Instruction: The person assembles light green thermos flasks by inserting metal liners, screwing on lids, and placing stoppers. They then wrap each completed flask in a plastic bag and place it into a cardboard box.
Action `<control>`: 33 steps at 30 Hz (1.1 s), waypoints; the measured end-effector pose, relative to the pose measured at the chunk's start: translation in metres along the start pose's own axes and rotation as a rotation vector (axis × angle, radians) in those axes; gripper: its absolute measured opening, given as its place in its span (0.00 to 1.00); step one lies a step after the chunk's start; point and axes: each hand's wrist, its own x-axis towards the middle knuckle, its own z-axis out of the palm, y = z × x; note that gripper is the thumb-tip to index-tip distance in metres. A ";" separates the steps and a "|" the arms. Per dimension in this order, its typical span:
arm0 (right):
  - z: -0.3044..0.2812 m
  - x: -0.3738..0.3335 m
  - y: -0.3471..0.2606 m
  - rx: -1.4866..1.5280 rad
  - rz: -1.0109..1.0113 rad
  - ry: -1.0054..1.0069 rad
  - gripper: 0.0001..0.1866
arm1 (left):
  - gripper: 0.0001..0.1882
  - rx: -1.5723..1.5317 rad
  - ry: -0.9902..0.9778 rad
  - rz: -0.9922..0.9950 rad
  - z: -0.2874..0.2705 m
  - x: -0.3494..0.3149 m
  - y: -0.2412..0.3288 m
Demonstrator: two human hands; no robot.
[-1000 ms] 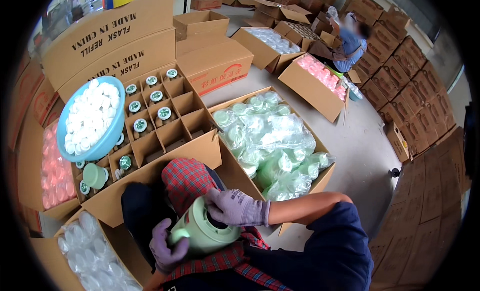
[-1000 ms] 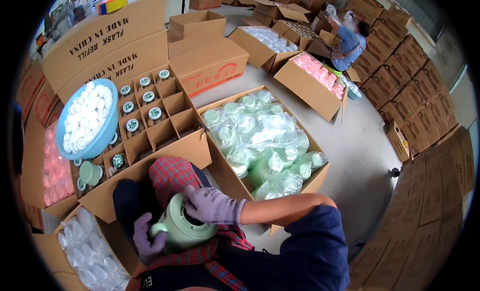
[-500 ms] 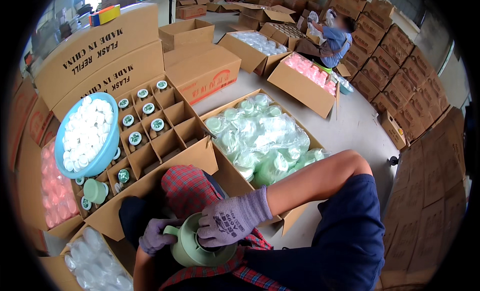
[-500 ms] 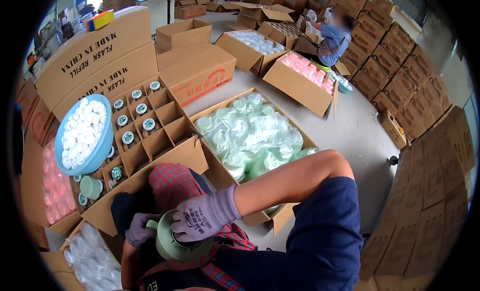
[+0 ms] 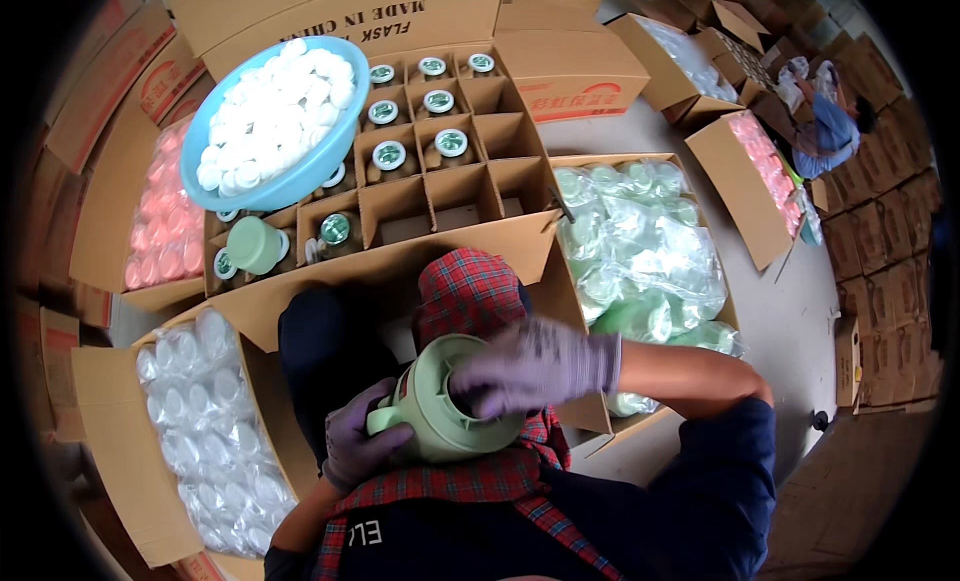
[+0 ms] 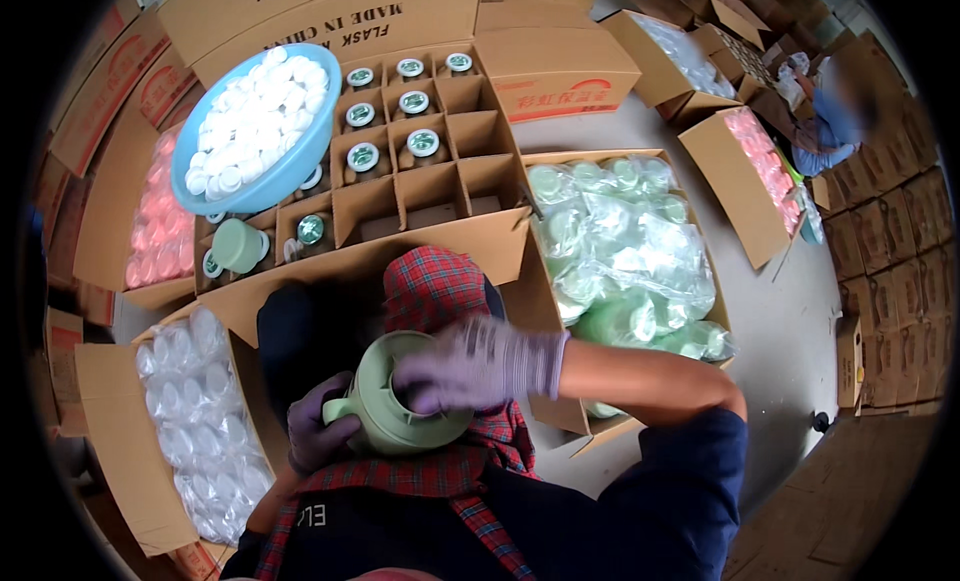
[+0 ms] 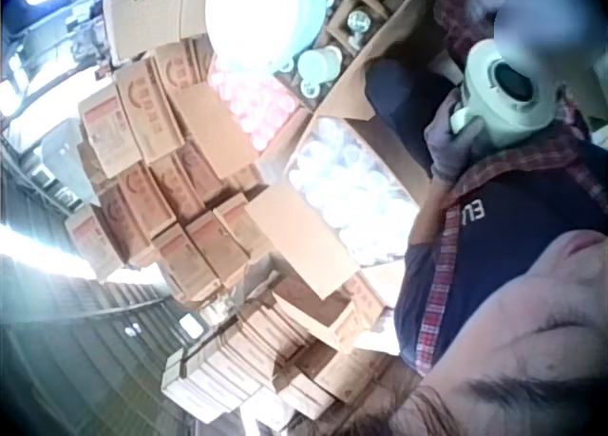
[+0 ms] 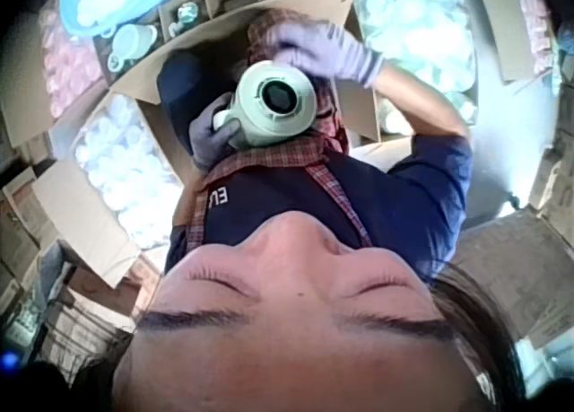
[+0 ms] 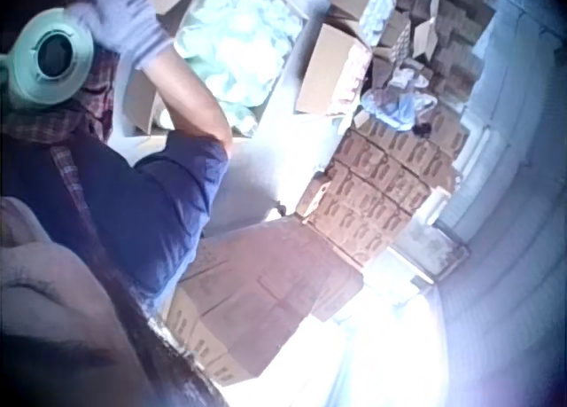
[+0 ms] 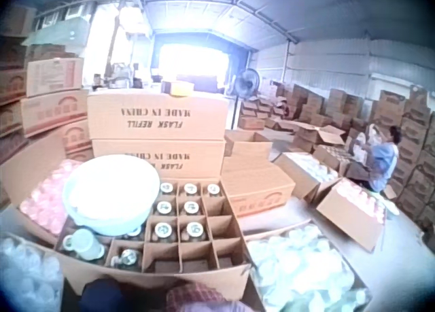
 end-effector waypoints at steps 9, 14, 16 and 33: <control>-0.057 -0.022 0.284 -0.235 1.165 0.620 0.25 | 0.30 -0.241 -0.366 -0.176 -0.022 0.060 -0.029; -0.035 -0.054 0.065 0.013 0.256 1.039 0.14 | 0.29 -0.311 -0.741 -0.227 -0.015 0.100 -0.045; 0.008 -0.050 -0.011 -0.439 -0.232 0.797 0.14 | 0.28 -0.311 -0.878 -0.153 -0.003 0.115 -0.063; 0.070 -0.044 -0.050 -0.572 -0.261 0.392 0.15 | 0.26 -0.024 -0.616 0.048 0.004 0.064 -0.019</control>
